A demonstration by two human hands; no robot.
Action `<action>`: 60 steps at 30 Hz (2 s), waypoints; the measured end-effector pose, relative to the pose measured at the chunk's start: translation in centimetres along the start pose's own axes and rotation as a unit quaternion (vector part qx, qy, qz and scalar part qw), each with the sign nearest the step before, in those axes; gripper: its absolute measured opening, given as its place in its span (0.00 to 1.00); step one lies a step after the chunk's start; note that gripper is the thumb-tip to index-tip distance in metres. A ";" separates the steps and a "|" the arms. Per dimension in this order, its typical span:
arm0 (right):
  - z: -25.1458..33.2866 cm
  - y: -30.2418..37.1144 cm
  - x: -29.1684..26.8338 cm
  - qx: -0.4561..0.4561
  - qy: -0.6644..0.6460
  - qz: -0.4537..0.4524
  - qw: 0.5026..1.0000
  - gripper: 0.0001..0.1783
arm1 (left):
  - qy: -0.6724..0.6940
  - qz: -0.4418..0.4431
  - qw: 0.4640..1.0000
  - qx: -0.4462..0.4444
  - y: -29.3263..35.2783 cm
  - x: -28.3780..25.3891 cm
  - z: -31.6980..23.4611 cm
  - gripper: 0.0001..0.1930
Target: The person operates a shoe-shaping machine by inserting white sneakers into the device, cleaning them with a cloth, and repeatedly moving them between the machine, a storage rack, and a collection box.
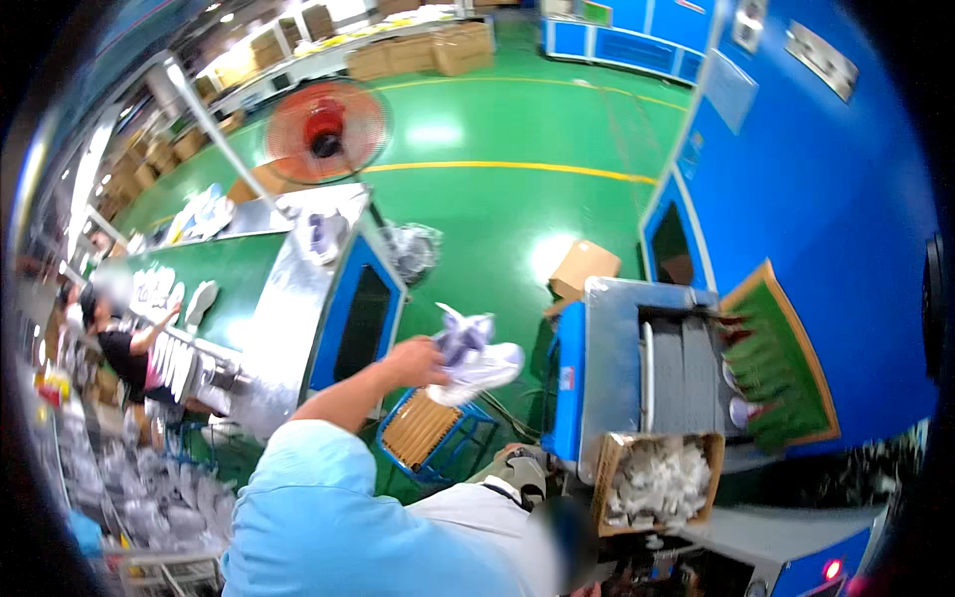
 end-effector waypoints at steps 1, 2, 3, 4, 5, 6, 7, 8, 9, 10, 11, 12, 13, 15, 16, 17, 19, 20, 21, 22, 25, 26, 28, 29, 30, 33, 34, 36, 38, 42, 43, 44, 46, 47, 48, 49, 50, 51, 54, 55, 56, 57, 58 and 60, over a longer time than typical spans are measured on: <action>0.1 -1.7 0.1 -0.066 0.017 0.010 0.998 0.24 | -0.052 0.002 0.997 -0.053 3.8 -0.3 4.8 0.25; 2.7 -1.9 -1.0 -0.130 0.033 0.023 0.991 0.25 | -0.074 -0.075 0.989 -0.107 8.9 -1.1 10.5 0.23; 4.9 -2.1 -1.9 -0.186 0.044 0.022 0.981 0.25 | -0.090 -0.063 0.976 -0.186 12.8 -1.4 16.2 0.20; 4.4 -3.6 -1.2 -0.162 0.053 0.043 0.985 0.25 | -0.083 -0.189 0.947 -0.244 16.5 -4.7 19.1 0.17; 5.4 -4.4 -1.0 -0.196 0.048 0.048 0.978 0.25 | -0.120 -0.262 0.922 -0.256 20.0 -7.8 20.8 0.15; 6.7 -4.8 -0.3 -0.241 0.042 0.078 0.966 0.25 | -0.062 -0.384 0.818 -0.423 29.7 -7.6 29.0 0.13; 7.7 -5.4 -0.4 -0.267 0.038 0.072 0.960 0.25 | -0.274 -0.290 0.752 -0.525 29.5 -10.3 26.9 0.13; 8.7 -5.8 -0.7 -0.279 0.037 0.059 0.958 0.24 | -0.331 -0.333 0.681 -0.562 28.7 -11.1 26.4 0.12; 10.4 -5.9 -1.2 -0.290 0.035 0.053 0.955 0.23 | -0.390 -0.368 0.598 -0.595 28.8 -12.1 25.0 0.12; 12.1 -5.9 -2.3 -0.294 0.036 0.043 0.954 0.22 | -0.274 -0.417 0.639 -0.585 26.3 -10.5 24.1 0.11; 15.5 -5.2 -4.6 -0.332 0.025 0.000 0.943 0.19 | -0.150 -0.458 0.674 -0.559 22.5 -8.3 22.2 0.11; 17.5 -5.2 -7.1 -0.400 0.050 -0.069 0.912 0.16 | -0.072 -0.407 0.758 -0.505 17.1 -5.1 20.3 0.11; 18.6 -5.2 -10.4 -0.420 -0.007 -0.191 0.887 0.14 | 0.007 -0.345 0.832 -0.435 11.6 -0.8 17.6 0.11; 19.2 -5.4 -17.5 -0.322 -0.008 -0.441 0.838 0.18 | 0.153 -0.216 0.930 -0.254 1.5 7.0 7.6 0.12; 20.2 -5.3 -20.2 -0.293 -0.014 -0.513 0.807 0.21 | 0.182 -0.159 0.957 -0.160 -3.1 8.6 1.1 0.12; 20.3 -5.3 -22.9 -0.265 -0.015 -0.582 0.769 0.25 | 0.208 -0.096 0.971 -0.064 -7.2 9.9 -5.4 0.13; 20.7 -7.4 -27.1 -0.220 0.138 -0.629 0.732 0.28 | 0.242 -0.039 0.961 0.129 -15.0 9.7 -18.7 0.14; 20.5 -9.1 -27.2 -0.188 0.230 -0.633 0.715 0.28 | 0.220 0.020 0.956 0.194 -19.0 11.0 -24.2 0.16; 20.0 -10.9 -27.1 -0.155 0.316 -0.625 0.696 0.28 | 0.193 0.076 0.945 0.252 -22.5 12.2 -29.6 0.17; 20.6 -10.8 -26.3 -0.158 0.339 -0.642 0.670 0.28 | 0.231 0.089 0.936 0.250 -25.4 11.9 -34.5 0.18; 19.7 -10.7 -26.5 -0.158 0.312 -0.617 0.705 0.28 | 0.284 0.056 0.916 0.278 -34.2 13.2 -44.1 0.23; 19.7 -10.4 -26.3 -0.150 0.331 -0.625 0.691 0.26 | 0.276 0.070 0.925 0.253 -36.5 13.8 -47.2 0.24; 19.6 -10.1 -26.0 -0.148 0.352 -0.639 0.668 0.23 | 0.279 0.084 0.923 0.250 -40.3 14.4 -52.4 0.27; 19.3 -10.0 -25.6 -0.138 0.359 -0.641 0.664 0.23 | 0.290 0.086 0.914 0.271 -41.6 14.6 -54.7 0.28; 19.6 -9.9 -25.3 -0.127 0.368 -0.642 0.660 0.24 | 0.302 0.090 0.903 0.292 -42.5 15.6 -57.2 0.30; 18.7 -9.4 -25.5 -0.089 0.363 -0.627 0.683 0.24 | 0.263 0.115 0.934 0.212 -45.2 21.1 -60.5 0.35; 18.0 -9.0 -25.4 -0.075 0.355 -0.623 0.693 0.25 | 0.281 0.117 0.940 0.154 -45.8 21.3 -60.4 0.39; 14.5 -7.9 -24.0 -0.048 0.343 -0.595 0.725 0.27 | 0.292 0.029 0.940 0.176 -46.0 22.8 -61.7 0.43; 14.8 -7.8 -24.4 -0.032 0.339 -0.575 0.743 0.29 | 0.261 0.035 0.953 0.152 -44.3 21.3 -62.9 0.46; 18.8 -9.4 -24.8 -0.093 0.380 -0.637 0.664 0.26 | 0.344 0.042 0.931 0.112 -44.2 19.6 -61.2 0.45; 18.5 -10.1 -24.6 -0.109 0.368 -0.636 0.670 0.26 | 0.385 0.060 0.915 0.104 -43.7 18.5 -60.8 0.45; 17.8 -10.1 -24.5 -0.124 0.356 -0.633 0.676 0.27 | 0.364 0.119 0.923 0.023 -43.1 18.3 -59.1 0.41; 18.2 -10.0 -24.9 -0.134 0.327 -0.626 0.695 0.28 | 0.667 0.317 0.674 -0.032 -40.9 17.7 -57.2 0.27; 18.3 -10.1 -25.0 -0.117 0.321 -0.615 0.711 0.28 | 0.680 0.366 0.634 -0.034 -39.2 17.5 -55.9 0.26; 18.3 -10.0 -25.1 -0.096 0.317 -0.605 0.724 0.28 | 0.697 0.421 0.580 -0.014 -36.4 15.5 -54.7 0.29; 18.8 -9.6 -25.4 -0.098 0.282 -0.596 0.746 0.29 | 0.706 0.437 0.556 0.038 -33.2 11.5 -53.4 0.35; 19.7 -9.0 -25.6 -0.107 0.243 -0.584 0.767 0.30 | 0.707 0.440 0.550 0.057 -30.5 8.9 -50.8 0.40; 20.3 -8.4 -25.3 -0.117 0.203 -0.571 0.787 0.31 | 0.712 0.441 0.545 0.046 -27.5 6.8 -48.7 0.43; 19.9 -7.0 -18.8 -0.245 -0.133 -0.497 0.822 0.40 | 0.664 0.486 0.567 0.031 -18.9 5.1 -44.5 0.45; 19.8 -8.5 -16.9 -0.250 -0.333 -0.414 0.810 0.50 | 0.669 0.504 0.546 0.015 -15.0 2.5 -45.8 0.46; 19.8 -9.5 -15.0 -0.238 -0.522 -0.340 0.745 0.62 | 0.673 0.514 0.530 0.035 -11.7 1.8 -46.7 0.44; 20.7 -10.4 -12.8 -0.147 -0.603 -0.206 0.757 0.65 | 0.674 0.518 0.523 0.056 -9.1 2.6 -46.6 0.43; 21.1 -9.5 -13.7 -0.174 -0.553 -0.245 0.777 0.67 | 0.662 0.554 0.499 0.069 -5.9 2.6 -48.0 0.41; 19.4 -8.0 -14.3 -0.202 -0.495 -0.285 0.795 0.69 | 0.654 0.544 0.525 0.037 -2.2 3.4 -49.0 0.35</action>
Point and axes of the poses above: each hand's wrist, its own y-axis away from the middle knuckle, its own x-axis out of the palm, z = x × y, the point moved 9 cm from there along -y, towards the middle knuckle, and after that the axes turned 8 degrees about -z, right-handed, at the moved point
